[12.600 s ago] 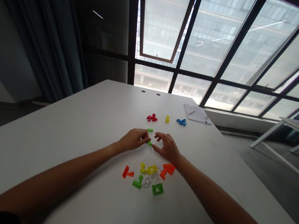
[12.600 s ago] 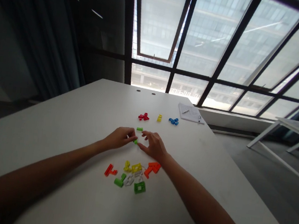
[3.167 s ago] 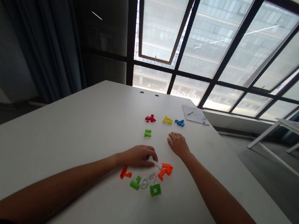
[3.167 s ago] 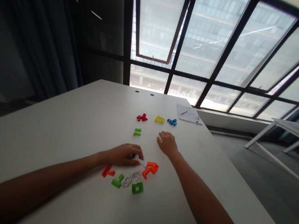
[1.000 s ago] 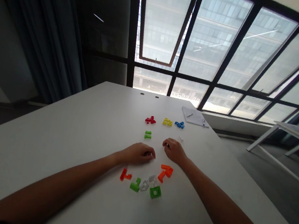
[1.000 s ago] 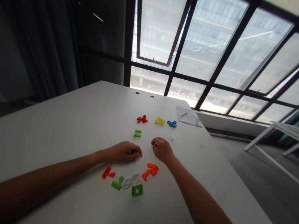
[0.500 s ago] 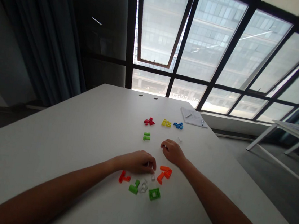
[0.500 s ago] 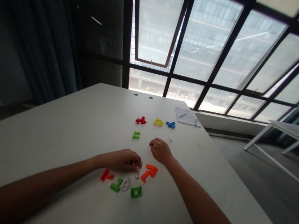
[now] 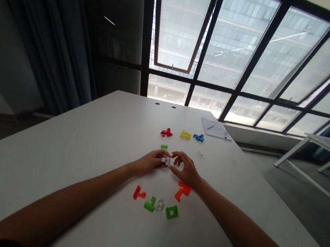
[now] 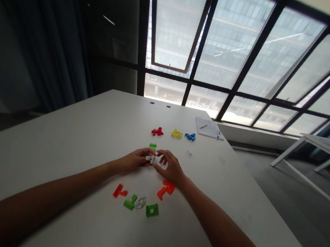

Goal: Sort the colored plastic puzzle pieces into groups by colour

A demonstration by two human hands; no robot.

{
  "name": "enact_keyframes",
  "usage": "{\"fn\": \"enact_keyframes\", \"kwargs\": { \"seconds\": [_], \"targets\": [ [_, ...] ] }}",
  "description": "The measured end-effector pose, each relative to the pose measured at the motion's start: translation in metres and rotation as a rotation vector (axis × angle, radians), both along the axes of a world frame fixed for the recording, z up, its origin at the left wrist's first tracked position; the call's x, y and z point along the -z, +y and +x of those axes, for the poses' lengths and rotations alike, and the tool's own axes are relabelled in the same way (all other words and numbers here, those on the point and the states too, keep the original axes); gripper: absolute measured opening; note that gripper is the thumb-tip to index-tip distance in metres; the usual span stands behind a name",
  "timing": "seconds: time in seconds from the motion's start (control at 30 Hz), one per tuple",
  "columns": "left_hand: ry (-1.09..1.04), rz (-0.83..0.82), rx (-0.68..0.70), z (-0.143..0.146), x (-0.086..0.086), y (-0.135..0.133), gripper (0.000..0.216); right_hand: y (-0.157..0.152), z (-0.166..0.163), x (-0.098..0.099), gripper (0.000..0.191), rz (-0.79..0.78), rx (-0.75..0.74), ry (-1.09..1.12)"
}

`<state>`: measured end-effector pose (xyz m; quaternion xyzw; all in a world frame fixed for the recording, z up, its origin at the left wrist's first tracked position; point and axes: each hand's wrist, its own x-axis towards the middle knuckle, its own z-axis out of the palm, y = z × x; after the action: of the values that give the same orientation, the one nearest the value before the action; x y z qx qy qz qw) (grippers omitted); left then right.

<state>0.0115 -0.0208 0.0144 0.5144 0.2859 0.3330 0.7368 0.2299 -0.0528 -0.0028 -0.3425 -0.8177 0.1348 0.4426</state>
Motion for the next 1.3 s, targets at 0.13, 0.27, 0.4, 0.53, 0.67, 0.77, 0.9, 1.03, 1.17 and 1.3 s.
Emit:
{"fn": "enact_keyframes", "kwargs": {
  "seconds": [0.13, 0.27, 0.4, 0.53, 0.67, 0.77, 0.9, 1.03, 1.17, 1.3],
  "targets": [
    [-0.135, -0.141, -0.033, 0.003, 0.001, -0.005, 0.036, -0.006, -0.017, -0.003, 0.032, 0.053, 0.001, 0.083],
    [-0.157, -0.191, -0.041, 0.005, 0.003, -0.006, 0.034, -0.009, -0.021, -0.005, 0.031, 0.060, 0.003, 0.115],
    [-0.135, -0.190, -0.042, 0.004, 0.006, -0.005, 0.035, -0.009, -0.020, -0.003, 0.030, 0.071, -0.009, 0.141],
    [-0.166, -0.230, 0.002, 0.000, 0.003, -0.005, 0.033, -0.006, -0.017, -0.001, 0.029, 0.109, 0.082, 0.155],
    [-0.214, -0.221, 0.006, -0.001, 0.003, -0.005, 0.029, -0.004, -0.011, -0.001, 0.030, 0.133, 0.119, 0.151],
    [-0.213, -0.192, -0.029, 0.001, 0.007, -0.006, 0.028, -0.003, -0.009, 0.000, 0.031, 0.138, 0.112, 0.137],
    [-0.198, -0.178, -0.078, 0.004, 0.013, -0.005, 0.027, -0.003, -0.009, 0.000, 0.031, 0.137, 0.094, 0.124],
    [-0.175, -0.146, -0.095, 0.006, 0.015, -0.004, 0.029, 0.002, -0.001, 0.001, 0.031, 0.144, 0.089, 0.042],
    [-0.085, -0.119, -0.122, 0.008, 0.017, -0.003, 0.029, 0.021, 0.031, 0.006, 0.037, 0.148, 0.305, -0.127],
    [-0.040, -0.114, -0.090, 0.008, 0.018, -0.003, 0.030, 0.041, 0.084, 0.010, 0.024, 0.137, 0.565, -0.313]
  ]
}}
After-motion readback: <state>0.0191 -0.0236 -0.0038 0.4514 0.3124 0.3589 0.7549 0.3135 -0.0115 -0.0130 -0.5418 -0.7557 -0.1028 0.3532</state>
